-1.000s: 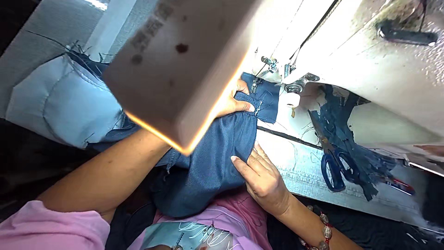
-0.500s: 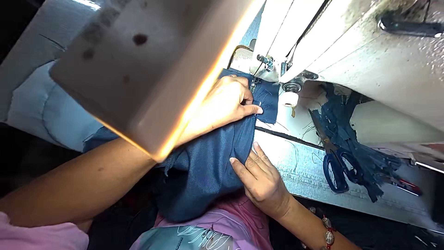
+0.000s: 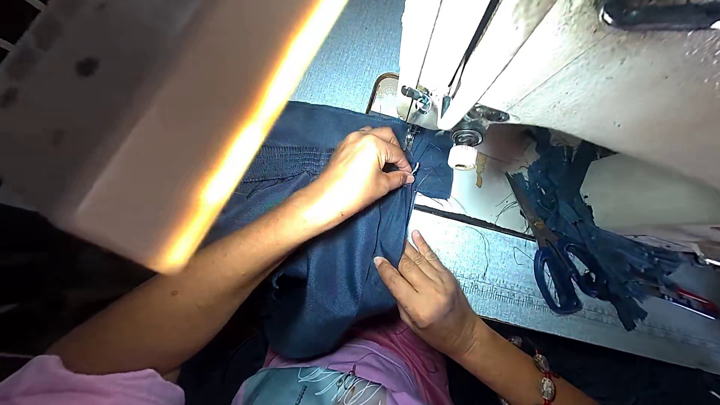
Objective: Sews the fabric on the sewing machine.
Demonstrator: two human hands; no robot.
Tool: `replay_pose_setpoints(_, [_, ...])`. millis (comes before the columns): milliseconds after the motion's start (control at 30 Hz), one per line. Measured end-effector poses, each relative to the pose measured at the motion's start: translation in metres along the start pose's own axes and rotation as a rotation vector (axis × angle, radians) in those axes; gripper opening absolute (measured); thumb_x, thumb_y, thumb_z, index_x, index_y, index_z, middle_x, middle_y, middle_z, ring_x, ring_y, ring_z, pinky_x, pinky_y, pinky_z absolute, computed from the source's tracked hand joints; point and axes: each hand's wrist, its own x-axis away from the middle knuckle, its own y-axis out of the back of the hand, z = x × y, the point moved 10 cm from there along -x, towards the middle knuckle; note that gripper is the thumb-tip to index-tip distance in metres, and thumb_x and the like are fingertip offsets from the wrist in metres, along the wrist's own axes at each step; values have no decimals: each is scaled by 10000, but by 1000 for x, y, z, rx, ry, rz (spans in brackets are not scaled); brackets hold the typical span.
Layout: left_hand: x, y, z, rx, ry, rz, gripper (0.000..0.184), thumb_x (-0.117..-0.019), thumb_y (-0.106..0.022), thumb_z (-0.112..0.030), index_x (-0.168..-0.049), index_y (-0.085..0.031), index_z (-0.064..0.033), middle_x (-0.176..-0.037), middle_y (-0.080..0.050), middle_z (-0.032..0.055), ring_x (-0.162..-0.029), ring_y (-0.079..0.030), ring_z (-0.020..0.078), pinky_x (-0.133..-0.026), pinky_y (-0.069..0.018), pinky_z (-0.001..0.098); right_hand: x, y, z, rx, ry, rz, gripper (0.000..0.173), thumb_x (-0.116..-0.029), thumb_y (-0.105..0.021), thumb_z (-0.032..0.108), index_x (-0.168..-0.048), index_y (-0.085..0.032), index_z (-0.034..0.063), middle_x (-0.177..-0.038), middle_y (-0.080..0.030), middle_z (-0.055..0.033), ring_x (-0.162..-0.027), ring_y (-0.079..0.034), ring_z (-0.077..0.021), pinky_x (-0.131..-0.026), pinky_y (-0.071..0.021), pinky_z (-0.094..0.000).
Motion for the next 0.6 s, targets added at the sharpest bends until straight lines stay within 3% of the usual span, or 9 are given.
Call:
replay_pose_setpoints(133, [5, -4, -3, -53, -1, -24, 162, -922, -708, -232, -864, -805, -116, -958, -718, 71, -969, -652, 242, -820, -495, 420, 0, 0, 0, 5, 0, 5, 243, -922, -566, -13, -1057, -766, 15, -1011, -773, -171, -1082, -730, -322, -1070, -507, -434])
replay_pose_setpoints(233, [16, -7, -19, -168, -85, -30, 223, -973, -607, -178, -979, -803, -72, -988, -706, 119, -971, -641, 316, -817, -508, 443, 0, 0, 0, 2, -5, 4, 242, -911, -575, -16, -1052, -769, 15, -986, -773, -164, -1050, -737, -318, -1059, -516, -431])
replay_pose_setpoints(300, [25, -8, -24, -210, -115, -33, 255, -968, -567, -113, -1074, -790, -49, -1067, -704, 144, -1038, -646, 345, -875, -525, 443, 0, 0, -1, 1, -7, 7, 243, -908, -577, -15, -1055, -769, 15, -984, -773, -164, -1046, -738, -321, -1056, -517, -431])
replay_pose_setpoints(600, [28, -6, -14, -149, -180, -150, 215, -984, -619, -166, -1025, -804, -64, -1043, -733, 120, -1028, -651, 303, -907, -498, 397, 1, -1, -1, -8, -5, 5, 249, -908, -573, -9, -1058, -769, 21, -993, -773, -162, -1047, -739, -314, -1055, -518, -436])
